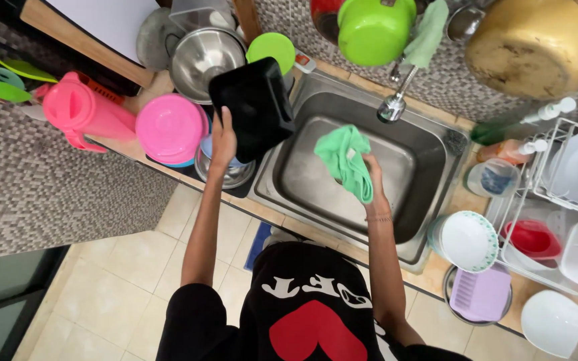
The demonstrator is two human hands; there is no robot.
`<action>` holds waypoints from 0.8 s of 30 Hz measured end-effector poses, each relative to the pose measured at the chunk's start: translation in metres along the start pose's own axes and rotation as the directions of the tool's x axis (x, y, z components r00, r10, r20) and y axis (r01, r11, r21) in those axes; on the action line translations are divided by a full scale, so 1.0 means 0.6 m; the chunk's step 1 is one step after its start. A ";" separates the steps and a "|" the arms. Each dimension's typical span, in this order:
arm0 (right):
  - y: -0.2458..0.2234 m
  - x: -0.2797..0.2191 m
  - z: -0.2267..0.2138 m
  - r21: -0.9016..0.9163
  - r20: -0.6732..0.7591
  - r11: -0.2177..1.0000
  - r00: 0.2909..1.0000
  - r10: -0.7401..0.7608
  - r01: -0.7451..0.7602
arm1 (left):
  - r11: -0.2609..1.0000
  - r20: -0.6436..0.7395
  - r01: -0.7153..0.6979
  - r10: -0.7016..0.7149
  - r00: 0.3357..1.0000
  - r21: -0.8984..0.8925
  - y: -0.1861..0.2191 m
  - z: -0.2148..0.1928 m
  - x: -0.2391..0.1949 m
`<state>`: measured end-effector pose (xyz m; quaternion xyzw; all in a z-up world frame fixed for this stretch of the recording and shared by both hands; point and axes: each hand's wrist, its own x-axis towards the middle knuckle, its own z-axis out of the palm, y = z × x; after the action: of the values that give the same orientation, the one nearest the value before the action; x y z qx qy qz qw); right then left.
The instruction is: The person wipes various kitchen items, including black trays, a metal bowl, and colorful plastic bowls, using a green cloth. The person wipes each item over the sink and then places it into a dish rack.
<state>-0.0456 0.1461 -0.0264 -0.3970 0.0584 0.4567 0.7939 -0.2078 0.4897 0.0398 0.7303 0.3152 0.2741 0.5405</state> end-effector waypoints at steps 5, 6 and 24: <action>-0.036 0.017 0.137 -0.558 0.130 0.646 0.824 -0.552 0.521 | 0.986 0.095 0.144 -0.137 0.986 -0.081 0.015 0.137 -0.130; -0.038 0.020 0.161 -0.680 0.249 0.401 0.707 -0.662 0.615 | 0.988 0.115 0.120 -0.109 0.987 -0.095 0.030 0.163 -0.156; -0.084 -0.128 0.114 -0.818 0.546 -0.240 0.575 -0.610 0.522 | 0.968 0.242 0.149 -0.097 0.965 -0.203 0.041 0.272 -0.295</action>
<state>-0.0693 0.1274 0.0843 -0.7943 -0.4114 -0.0600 0.4429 -0.1978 0.2500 0.0098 0.6719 0.2632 0.1864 0.6668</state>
